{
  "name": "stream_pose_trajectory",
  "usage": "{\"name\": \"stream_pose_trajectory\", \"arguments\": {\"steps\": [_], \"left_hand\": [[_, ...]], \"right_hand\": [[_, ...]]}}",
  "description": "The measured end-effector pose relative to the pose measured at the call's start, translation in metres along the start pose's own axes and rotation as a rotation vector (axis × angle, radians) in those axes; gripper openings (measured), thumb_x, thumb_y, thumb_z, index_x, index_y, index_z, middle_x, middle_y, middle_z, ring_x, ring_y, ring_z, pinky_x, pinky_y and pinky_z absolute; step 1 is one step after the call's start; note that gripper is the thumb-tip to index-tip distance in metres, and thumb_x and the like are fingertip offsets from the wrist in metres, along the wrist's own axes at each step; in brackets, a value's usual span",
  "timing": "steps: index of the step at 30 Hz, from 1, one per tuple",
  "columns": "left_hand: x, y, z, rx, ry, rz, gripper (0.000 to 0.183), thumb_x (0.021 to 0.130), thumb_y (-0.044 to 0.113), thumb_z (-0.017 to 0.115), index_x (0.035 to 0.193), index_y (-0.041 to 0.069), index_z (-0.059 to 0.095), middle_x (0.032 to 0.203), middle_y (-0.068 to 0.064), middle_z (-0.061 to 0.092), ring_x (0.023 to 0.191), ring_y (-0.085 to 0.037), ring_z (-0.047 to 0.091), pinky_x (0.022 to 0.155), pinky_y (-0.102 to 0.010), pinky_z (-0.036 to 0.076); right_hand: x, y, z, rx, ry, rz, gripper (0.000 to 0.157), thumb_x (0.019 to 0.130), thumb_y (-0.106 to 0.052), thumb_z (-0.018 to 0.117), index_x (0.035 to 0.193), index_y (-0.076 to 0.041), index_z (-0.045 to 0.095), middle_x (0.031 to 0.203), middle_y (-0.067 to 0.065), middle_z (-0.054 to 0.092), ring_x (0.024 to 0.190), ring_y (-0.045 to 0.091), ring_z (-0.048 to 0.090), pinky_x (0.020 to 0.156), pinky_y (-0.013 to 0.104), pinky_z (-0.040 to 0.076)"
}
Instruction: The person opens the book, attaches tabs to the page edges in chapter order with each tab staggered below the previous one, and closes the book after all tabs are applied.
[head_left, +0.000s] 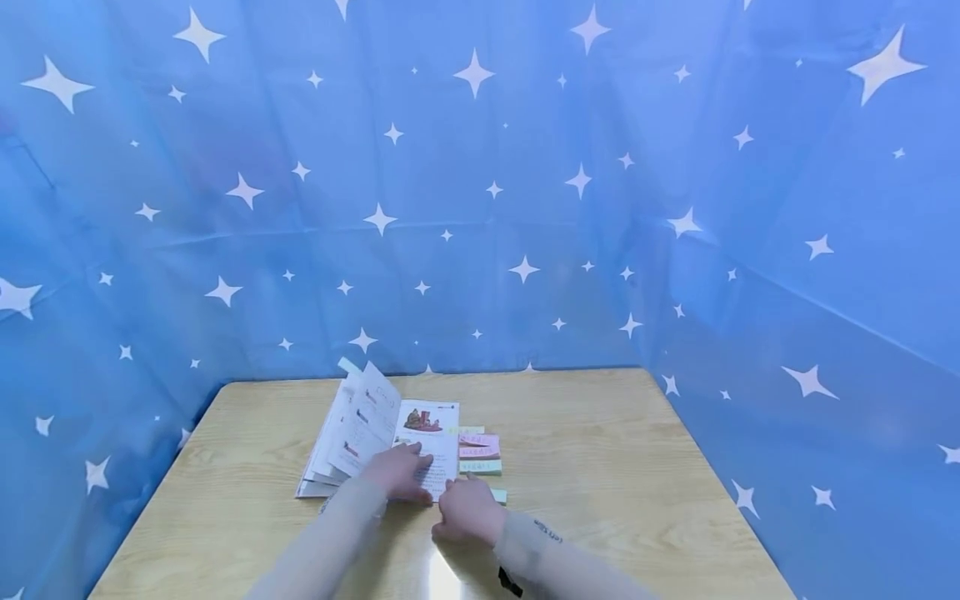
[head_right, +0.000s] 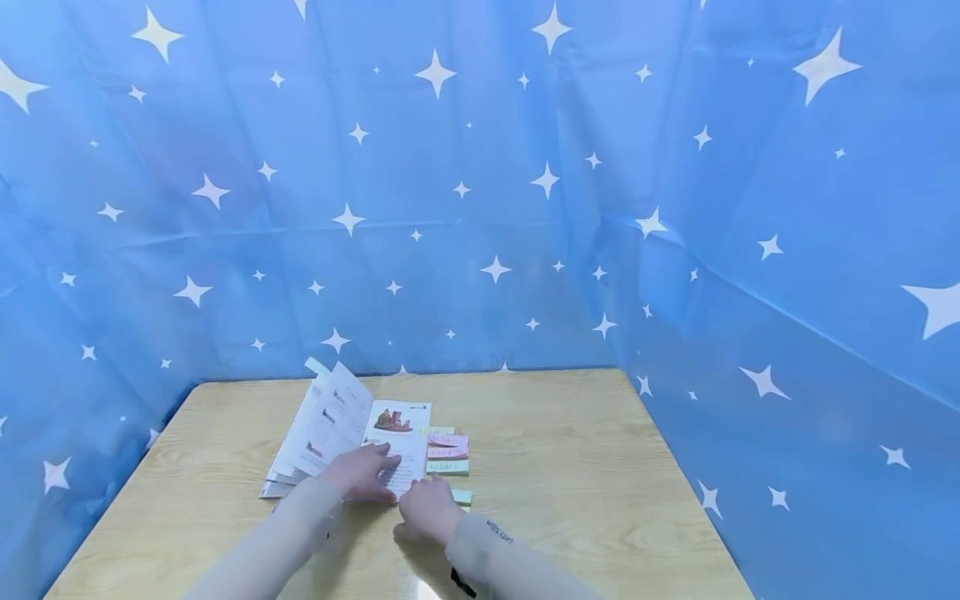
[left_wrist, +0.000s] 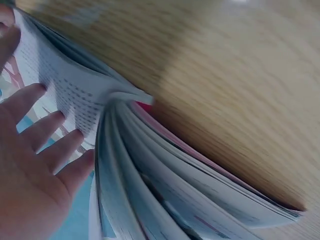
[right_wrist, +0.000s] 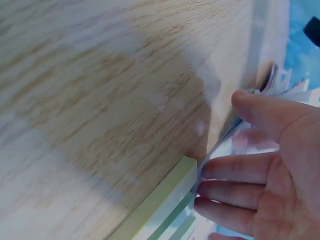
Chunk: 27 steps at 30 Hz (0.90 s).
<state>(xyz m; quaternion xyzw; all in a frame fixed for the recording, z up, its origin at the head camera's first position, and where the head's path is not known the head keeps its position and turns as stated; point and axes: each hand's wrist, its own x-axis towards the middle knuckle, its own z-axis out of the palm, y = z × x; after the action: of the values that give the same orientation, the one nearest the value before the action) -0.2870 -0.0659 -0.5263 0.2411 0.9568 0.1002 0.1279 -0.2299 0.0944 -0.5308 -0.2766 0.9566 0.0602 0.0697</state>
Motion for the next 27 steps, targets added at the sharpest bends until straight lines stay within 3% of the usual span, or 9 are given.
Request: {"name": "stream_pose_trajectory", "arguments": {"steps": [4, 10, 14, 17, 21, 27], "left_hand": [[-0.005, -0.007, 0.000, -0.010, 0.010, -0.004, 0.080, 0.063, 0.042, 0.087, 0.134, 0.013, 0.060, 0.144, -0.019, 0.046, 0.132, -0.042, 0.041, 0.106, -0.056, 0.035], [-0.005, -0.012, 0.004, -0.015, 0.063, 0.020, 0.075, 0.065, 0.037, 0.087, 0.131, 0.013, 0.062, 0.142, -0.020, 0.048, 0.129, -0.040, 0.045, 0.104, -0.052, 0.039], [-0.005, -0.011, 0.005, -0.055, 0.056, 0.027, 0.074, 0.066, 0.035, 0.087, 0.131, 0.011, 0.062, 0.141, -0.022, 0.048, 0.128, -0.039, 0.046, 0.105, -0.051, 0.039], [-0.007, -0.013, 0.008, -0.065, 0.041, 0.036, 0.075, 0.067, 0.035, 0.087, 0.133, 0.011, 0.060, 0.142, -0.022, 0.047, 0.129, -0.039, 0.045, 0.106, -0.051, 0.037], [-0.006, -0.016, 0.011, -0.054, 0.044, 0.043, 0.077, 0.069, 0.038, 0.085, 0.136, 0.012, 0.057, 0.145, -0.020, 0.045, 0.132, -0.039, 0.042, 0.108, -0.051, 0.035], [0.001, -0.023, 0.010, -0.052, 0.062, 0.035, 0.084, 0.066, 0.043, 0.086, 0.139, 0.016, 0.054, 0.150, -0.018, 0.038, 0.136, -0.042, 0.034, 0.110, -0.053, 0.030]], "right_hand": [[0.003, 0.006, -0.003, 0.053, -0.002, -0.001, 0.040, 0.081, -0.052, 0.067, 0.058, -0.020, 0.063, 0.088, -0.001, 0.070, 0.081, 0.014, 0.065, 0.100, 0.041, 0.045], [0.002, 0.010, -0.004, 0.086, 0.015, 0.019, 0.041, 0.083, -0.051, 0.067, 0.057, -0.019, 0.064, 0.086, -0.001, 0.070, 0.074, 0.015, 0.065, 0.101, 0.042, 0.045], [-0.001, 0.012, -0.002, 0.129, 0.016, 0.008, 0.039, 0.082, -0.050, 0.068, 0.058, -0.019, 0.065, 0.088, 0.000, 0.070, 0.071, 0.014, 0.063, 0.098, 0.039, 0.047], [-0.003, 0.015, 0.001, 0.193, 0.027, -0.006, 0.037, 0.083, -0.047, 0.069, 0.059, -0.019, 0.064, 0.081, -0.003, 0.068, 0.061, 0.010, 0.057, 0.077, 0.031, 0.054], [-0.004, 0.023, 0.004, 0.254, 0.055, -0.021, 0.031, 0.084, -0.044, 0.068, 0.066, -0.019, 0.064, 0.069, -0.011, 0.056, 0.055, 0.006, 0.047, 0.052, 0.022, 0.043], [-0.004, 0.040, 0.002, 0.315, 0.095, -0.027, 0.023, 0.086, -0.038, 0.068, 0.072, -0.019, 0.065, 0.069, -0.014, 0.048, 0.057, 0.003, 0.045, 0.050, 0.019, 0.040]]}}
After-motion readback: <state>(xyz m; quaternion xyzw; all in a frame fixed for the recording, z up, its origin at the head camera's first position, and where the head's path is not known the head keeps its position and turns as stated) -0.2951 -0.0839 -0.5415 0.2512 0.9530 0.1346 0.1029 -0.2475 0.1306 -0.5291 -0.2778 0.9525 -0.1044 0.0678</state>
